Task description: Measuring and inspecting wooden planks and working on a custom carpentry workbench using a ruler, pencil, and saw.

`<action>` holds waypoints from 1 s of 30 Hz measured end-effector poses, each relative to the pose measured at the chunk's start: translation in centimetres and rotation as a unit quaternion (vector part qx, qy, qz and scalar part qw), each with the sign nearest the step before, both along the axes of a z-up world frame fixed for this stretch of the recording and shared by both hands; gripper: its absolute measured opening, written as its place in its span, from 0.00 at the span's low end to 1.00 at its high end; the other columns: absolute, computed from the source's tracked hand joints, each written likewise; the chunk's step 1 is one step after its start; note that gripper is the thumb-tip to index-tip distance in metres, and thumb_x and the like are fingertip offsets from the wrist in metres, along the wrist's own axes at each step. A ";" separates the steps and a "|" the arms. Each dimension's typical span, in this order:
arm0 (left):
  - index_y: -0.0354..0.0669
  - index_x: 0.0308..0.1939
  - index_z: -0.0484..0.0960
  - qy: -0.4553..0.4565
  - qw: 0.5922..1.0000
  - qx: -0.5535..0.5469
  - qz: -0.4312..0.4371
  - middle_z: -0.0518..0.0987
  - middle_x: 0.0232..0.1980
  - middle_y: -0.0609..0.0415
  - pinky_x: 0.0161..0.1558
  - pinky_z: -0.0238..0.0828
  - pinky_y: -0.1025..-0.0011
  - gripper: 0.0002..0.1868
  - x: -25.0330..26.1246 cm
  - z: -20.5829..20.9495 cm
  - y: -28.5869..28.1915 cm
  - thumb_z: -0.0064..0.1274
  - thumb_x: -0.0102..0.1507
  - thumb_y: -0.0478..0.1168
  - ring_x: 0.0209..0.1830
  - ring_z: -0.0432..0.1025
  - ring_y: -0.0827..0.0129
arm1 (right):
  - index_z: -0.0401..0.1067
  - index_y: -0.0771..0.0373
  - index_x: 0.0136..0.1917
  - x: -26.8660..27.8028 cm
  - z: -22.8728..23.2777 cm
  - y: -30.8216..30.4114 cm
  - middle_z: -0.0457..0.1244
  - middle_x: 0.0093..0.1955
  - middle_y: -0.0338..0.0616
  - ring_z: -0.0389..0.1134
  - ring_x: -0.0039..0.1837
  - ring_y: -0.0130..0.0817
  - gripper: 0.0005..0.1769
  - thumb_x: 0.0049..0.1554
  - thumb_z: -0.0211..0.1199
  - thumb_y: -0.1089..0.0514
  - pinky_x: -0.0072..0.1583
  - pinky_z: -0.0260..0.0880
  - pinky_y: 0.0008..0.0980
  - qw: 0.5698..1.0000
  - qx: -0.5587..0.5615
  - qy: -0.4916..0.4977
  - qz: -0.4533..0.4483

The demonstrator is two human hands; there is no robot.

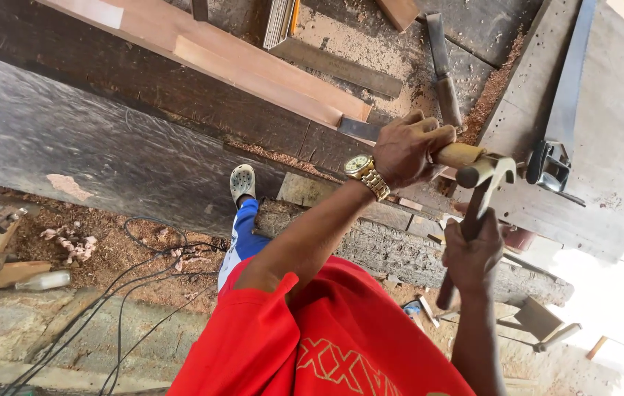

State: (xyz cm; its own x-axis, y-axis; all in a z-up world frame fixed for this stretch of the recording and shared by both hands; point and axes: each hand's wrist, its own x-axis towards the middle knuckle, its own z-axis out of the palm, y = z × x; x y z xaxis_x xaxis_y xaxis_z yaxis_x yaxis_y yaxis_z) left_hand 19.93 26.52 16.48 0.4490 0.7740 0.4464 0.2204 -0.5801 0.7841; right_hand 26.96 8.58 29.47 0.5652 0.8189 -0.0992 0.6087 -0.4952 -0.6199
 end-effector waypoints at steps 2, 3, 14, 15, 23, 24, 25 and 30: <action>0.61 0.40 0.76 -0.010 1.000 0.007 -0.002 0.76 0.34 0.64 0.28 0.66 0.71 0.20 0.5 -0.6 0.2 0.71 0.50 0.49 0.38 0.70 0.69 | 0.69 0.63 0.59 0.1 0.3 -0.1 0.60 0.28 0.36 0.61 0.26 0.24 0.14 0.59 0.62 0.66 0.28 0.62 0.28 1.000 -0.012 -0.001 -0.012; 0.59 0.43 0.77 -0.044 0.998 -0.008 0.032 0.76 0.36 0.64 0.30 0.68 0.74 0.18 0.8 -1.2 0.6 0.70 0.54 0.49 0.38 0.70 0.71 | 0.69 0.63 0.58 0.2 0.3 -0.2 0.61 0.29 0.36 0.61 0.26 0.24 0.13 0.59 0.63 0.66 0.28 0.61 0.28 1.000 -0.006 -0.001 -0.009; 0.42 0.61 0.68 -0.231 0.957 0.086 0.152 0.73 0.53 0.47 0.50 0.79 0.65 0.20 -10.9 4.8 8.1 0.54 0.65 0.33 0.50 0.73 0.56 | 0.69 0.65 0.58 -1.2 0.1 -2.2 0.59 0.27 0.36 0.58 0.24 0.24 0.15 0.57 0.65 0.65 0.27 0.56 0.28 0.986 0.032 0.135 -0.096; 0.44 0.61 0.69 -0.253 0.960 0.025 0.121 0.75 0.52 0.50 0.44 0.80 0.70 0.19 -11.5 4.4 8.4 0.57 0.69 0.35 0.47 0.75 0.63 | 0.69 0.65 0.58 -1.3 0.1 -2.3 0.58 0.27 0.36 0.58 0.24 0.24 0.15 0.57 0.65 0.64 0.27 0.56 0.27 0.986 0.035 0.138 -0.090; 0.41 0.51 0.76 -0.380 0.888 -0.247 0.078 0.82 0.43 0.52 0.39 0.84 0.74 0.14 -13.7 0.2 6.9 0.64 0.67 0.40 0.40 0.80 0.72 | 0.70 0.65 0.59 -2.1 1.3 -1.8 0.59 0.29 0.34 0.60 0.27 0.22 0.15 0.59 0.66 0.63 0.29 0.58 0.26 0.988 0.070 0.124 -0.062; 0.42 0.47 0.75 -0.405 0.870 -0.271 0.075 0.80 0.41 0.54 0.38 0.83 0.74 0.14 -13.9 0.2 6.6 0.65 0.65 0.39 0.38 0.78 0.74 | 0.71 0.65 0.59 -2.3 1.7 -1.5 0.59 0.29 0.34 0.60 0.27 0.22 0.15 0.59 0.66 0.63 0.30 0.58 0.26 0.990 0.070 0.111 -0.048; 0.44 0.43 0.73 -0.430 0.850 -0.295 0.073 0.78 0.38 0.57 0.36 0.81 0.74 0.15 -14.2 0.2 6.1 0.66 0.64 0.39 0.35 0.76 0.76 | 0.71 0.65 0.59 -2.5 2.1 -1.3 0.59 0.30 0.34 0.60 0.27 0.22 0.15 0.59 0.66 0.62 0.30 0.58 0.26 0.992 0.068 0.099 -0.034; 0.43 0.40 0.70 -0.461 0.837 -0.293 0.044 0.76 0.36 0.58 0.35 0.73 0.73 0.15 -15.4 -0.5 5.1 0.65 0.66 0.36 0.32 0.73 0.75 | 0.70 0.64 0.59 -3.6 3.4 0.4 0.61 0.30 0.33 0.61 0.28 0.20 0.15 0.59 0.67 0.61 0.31 0.61 0.25 0.995 0.064 0.073 0.018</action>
